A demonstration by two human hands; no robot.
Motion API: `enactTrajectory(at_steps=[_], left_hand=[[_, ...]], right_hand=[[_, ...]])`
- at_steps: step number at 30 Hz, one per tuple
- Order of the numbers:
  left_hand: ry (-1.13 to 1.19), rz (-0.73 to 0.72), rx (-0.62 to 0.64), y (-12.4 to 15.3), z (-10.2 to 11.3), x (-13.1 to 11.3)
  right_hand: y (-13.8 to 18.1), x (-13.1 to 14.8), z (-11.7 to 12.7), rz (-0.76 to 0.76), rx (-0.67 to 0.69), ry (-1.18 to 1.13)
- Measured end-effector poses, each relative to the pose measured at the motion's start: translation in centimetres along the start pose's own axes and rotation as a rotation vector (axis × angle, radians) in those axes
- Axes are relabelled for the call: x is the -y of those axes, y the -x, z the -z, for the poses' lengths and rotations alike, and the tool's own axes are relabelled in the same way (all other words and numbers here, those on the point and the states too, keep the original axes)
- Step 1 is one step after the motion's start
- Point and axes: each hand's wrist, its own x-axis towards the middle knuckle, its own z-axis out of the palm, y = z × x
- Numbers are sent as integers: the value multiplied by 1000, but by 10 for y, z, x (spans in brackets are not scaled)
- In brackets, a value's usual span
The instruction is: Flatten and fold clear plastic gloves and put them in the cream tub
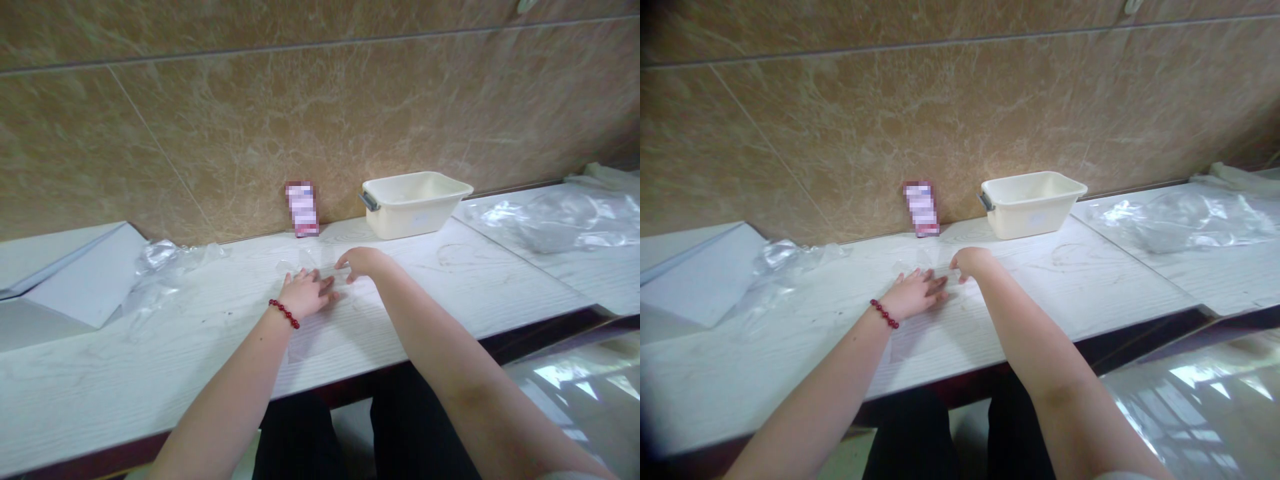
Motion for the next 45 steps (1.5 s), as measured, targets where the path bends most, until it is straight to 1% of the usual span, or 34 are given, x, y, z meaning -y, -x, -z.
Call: enactTrajectory(at_steps=[5, 7, 9, 11, 13, 14, 16, 19, 21, 24, 26, 29, 32, 35, 36, 38, 41, 43, 45], left_hand=[[35, -9, 73, 2, 10, 8], [55, -24, 77, 1, 15, 14], [74, -36, 13, 2, 22, 21], [98, -29, -93, 10, 28, 26], [135, -16, -180, 28, 31, 27], [163, -13, -202, 40, 31, 26], [230, -32, -224, 68, 25, 22], [307, -15, -155, 106, 8, 15], [330, 2, -126, 122, -5, 11], [304, 30, -169, 131, -19, 6], [265, 41, -234, 131, -25, 2], [212, 35, -361, 125, -33, -4], [210, -11, -458, 120, -37, -6], [259, -81, -504, 119, -35, -6], [277, -107, -512, 120, -34, -6], [308, -151, -521, 125, -30, -7], [353, -176, -530, 134, -24, -11], [381, -182, -527, 141, -23, -13], [407, -180, -511, 149, -22, -14]], right_hand=[[2, -1, -1, 5, 11, 5], [2, -2, -1, -9, 27, -4], [3, -3, -1, -17, 59, -28], [4, -4, -1, -11, 83, -56], [5, -4, -1, -6, 83, -72], [5, -4, -1, -3, 74, -72], [5, -4, -2, -4, 62, -60], [4, -2, -2, 6, 30, -29], [4, -1, -2, 7, -1, -11], [7, -1, -4, 15, -61, -3], [15, -2, -8, 32, -119, -20], [36, -6, -20, 57, -223, -77], [63, -11, -35, 149, -302, -163], [86, -17, -51, 322, -361, -242], [92, -19, -55, 376, -365, -249], [103, -22, -63, 457, -330, -240], [116, -21, -73, 522, -264, -224], [123, -15, -79, 554, -280, -213], [126, -6, -83, 586, -332, -197]])
